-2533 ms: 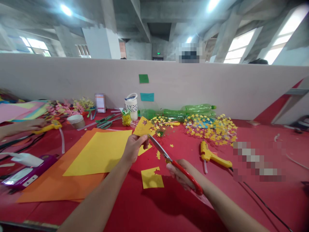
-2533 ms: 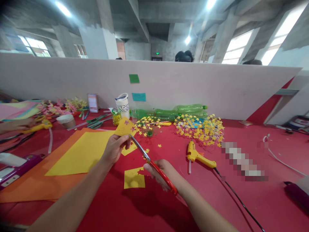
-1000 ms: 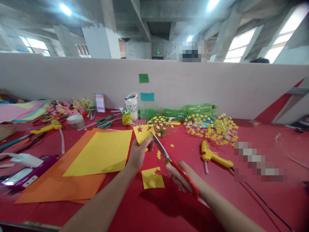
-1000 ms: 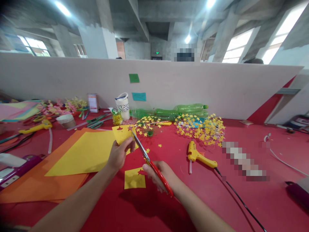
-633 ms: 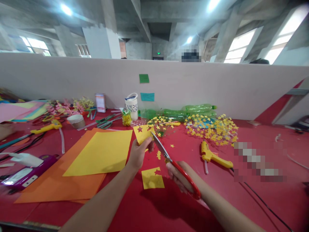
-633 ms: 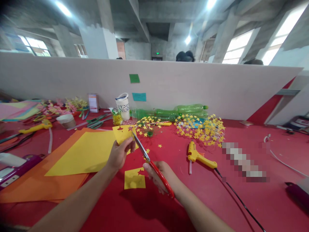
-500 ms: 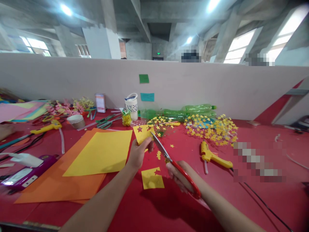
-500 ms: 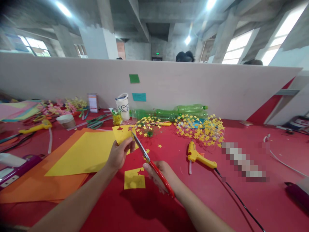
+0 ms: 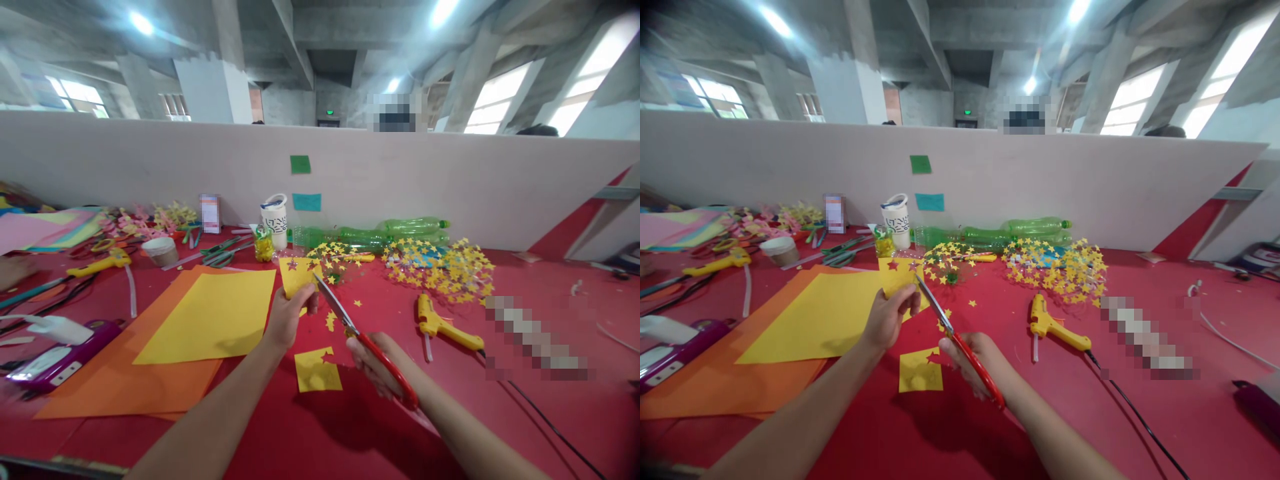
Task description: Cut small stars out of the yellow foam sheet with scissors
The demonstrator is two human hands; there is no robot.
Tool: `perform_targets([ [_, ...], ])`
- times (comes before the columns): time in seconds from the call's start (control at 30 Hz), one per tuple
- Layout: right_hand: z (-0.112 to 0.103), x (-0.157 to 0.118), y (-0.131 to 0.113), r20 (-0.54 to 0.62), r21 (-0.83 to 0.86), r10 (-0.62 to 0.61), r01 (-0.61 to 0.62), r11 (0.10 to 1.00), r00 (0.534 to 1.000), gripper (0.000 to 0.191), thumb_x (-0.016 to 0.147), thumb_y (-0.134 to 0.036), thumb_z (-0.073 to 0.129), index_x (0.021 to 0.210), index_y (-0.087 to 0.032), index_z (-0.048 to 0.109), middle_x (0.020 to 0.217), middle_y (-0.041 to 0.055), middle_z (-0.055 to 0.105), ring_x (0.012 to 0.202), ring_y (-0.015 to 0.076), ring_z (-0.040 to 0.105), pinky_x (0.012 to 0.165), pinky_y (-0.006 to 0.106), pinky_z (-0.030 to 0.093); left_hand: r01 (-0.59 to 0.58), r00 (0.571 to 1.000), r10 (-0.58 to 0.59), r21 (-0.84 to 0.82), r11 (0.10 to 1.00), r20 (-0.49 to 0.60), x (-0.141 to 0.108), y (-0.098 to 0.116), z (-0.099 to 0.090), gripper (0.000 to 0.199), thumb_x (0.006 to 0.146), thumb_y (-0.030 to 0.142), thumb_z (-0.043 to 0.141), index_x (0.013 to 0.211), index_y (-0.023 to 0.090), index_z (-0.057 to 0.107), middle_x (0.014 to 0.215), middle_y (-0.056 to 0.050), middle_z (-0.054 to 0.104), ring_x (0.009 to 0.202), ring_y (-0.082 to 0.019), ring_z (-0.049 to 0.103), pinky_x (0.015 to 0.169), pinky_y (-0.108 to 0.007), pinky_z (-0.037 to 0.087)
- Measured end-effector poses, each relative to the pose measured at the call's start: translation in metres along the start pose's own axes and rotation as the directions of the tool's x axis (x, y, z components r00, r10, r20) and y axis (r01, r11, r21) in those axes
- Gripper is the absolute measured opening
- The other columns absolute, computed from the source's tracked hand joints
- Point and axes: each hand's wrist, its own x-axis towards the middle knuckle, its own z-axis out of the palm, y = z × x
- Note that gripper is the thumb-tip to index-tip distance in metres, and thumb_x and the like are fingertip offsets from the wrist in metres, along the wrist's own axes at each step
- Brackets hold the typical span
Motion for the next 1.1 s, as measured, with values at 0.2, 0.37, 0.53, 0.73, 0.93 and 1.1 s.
perform_targets([
  [0.2, -0.0001, -0.0008, -0.0053, -0.020, -0.038, 0.019, -0.019, 0.999, 1.000, 0.042, 0.075, -0.056, 0.046, 0.059, -0.018, 0.040, 0.033, -0.0096, 0.029, 0.023, 0.0048, 0.030, 0.027, 0.016, 0.025, 0.068, 0.998, -0.068, -0.058, 0.996, 0.010, 0.0041, 0.0045, -0.0033, 0.019, 0.073, 0.027, 0.056, 0.059, 0.014, 0.053, 0.048, 0.003, 0.050, 0.042, -0.007, 0.042, 0.042, -0.021, 0.032],
  [0.37, 0.0028, -0.0012, -0.0057, -0.046, -0.013, 0.024, -0.024, 1.000, 0.999, 0.041, 0.074, -0.056, 0.048, 0.059, -0.019, 0.039, 0.032, -0.0098, 0.029, 0.024, 0.0048, 0.028, 0.027, 0.016, 0.022, 0.114, 0.990, -0.108, -0.067, 0.991, 0.090, 0.0037, 0.0065, -0.0019, 0.017, 0.074, 0.030, 0.054, 0.067, 0.014, 0.054, 0.054, 0.002, 0.055, 0.045, -0.007, 0.046, 0.044, -0.021, 0.034],
  [0.53, 0.0024, 0.0012, 0.0002, -0.040, -0.010, -0.002, 0.001, 1.000, 0.999, 0.042, 0.075, -0.057, 0.045, 0.061, -0.018, 0.038, 0.035, -0.0095, 0.030, 0.026, 0.0041, 0.029, 0.027, 0.016, 0.020, 0.102, 0.991, -0.095, -0.067, 0.993, 0.098, 0.0026, 0.0058, -0.0016, 0.014, 0.075, 0.029, 0.055, 0.073, 0.015, 0.056, 0.057, 0.001, 0.056, 0.048, -0.008, 0.049, 0.047, -0.021, 0.037],
  [0.73, 0.0008, 0.0030, 0.0004, 0.003, -0.048, 0.013, -0.013, 0.999, 1.000, 0.045, 0.075, -0.060, 0.043, 0.059, -0.018, 0.038, 0.035, -0.0092, 0.029, 0.026, 0.0041, 0.029, 0.026, 0.015, 0.023, 0.058, 0.996, -0.053, -0.077, 0.995, 0.068, 0.0059, 0.0077, -0.0051, 0.013, 0.076, 0.027, 0.052, 0.072, 0.015, 0.055, 0.057, 0.002, 0.054, 0.048, -0.007, 0.047, 0.047, -0.020, 0.036],
  [0.93, -0.0008, 0.0008, -0.0005, 0.044, -0.054, 0.000, 0.003, 0.999, 0.999, 0.045, 0.076, -0.060, 0.042, 0.063, -0.017, 0.043, 0.037, -0.0083, 0.033, 0.026, 0.0042, 0.032, 0.027, 0.015, 0.025, 0.017, 0.999, -0.017, -0.010, 1.000, 0.048, 0.0068, 0.0087, -0.0065, 0.017, 0.076, 0.025, 0.053, 0.063, 0.015, 0.052, 0.053, 0.003, 0.051, 0.045, -0.007, 0.044, 0.046, -0.020, 0.034],
  [1.1, -0.0013, -0.0009, -0.0004, 0.045, -0.047, -0.016, 0.018, 0.999, 0.999, 0.045, 0.076, -0.060, 0.041, 0.065, -0.016, 0.043, 0.039, -0.0085, 0.033, 0.028, 0.0032, 0.031, 0.029, 0.014, 0.025, 0.005, 0.998, -0.007, 0.030, 1.000, 0.069, 0.0076, 0.0063, -0.0091, 0.016, 0.076, 0.024, 0.052, 0.064, 0.014, 0.053, 0.052, 0.003, 0.051, 0.045, -0.007, 0.044, 0.045, -0.020, 0.033],
])
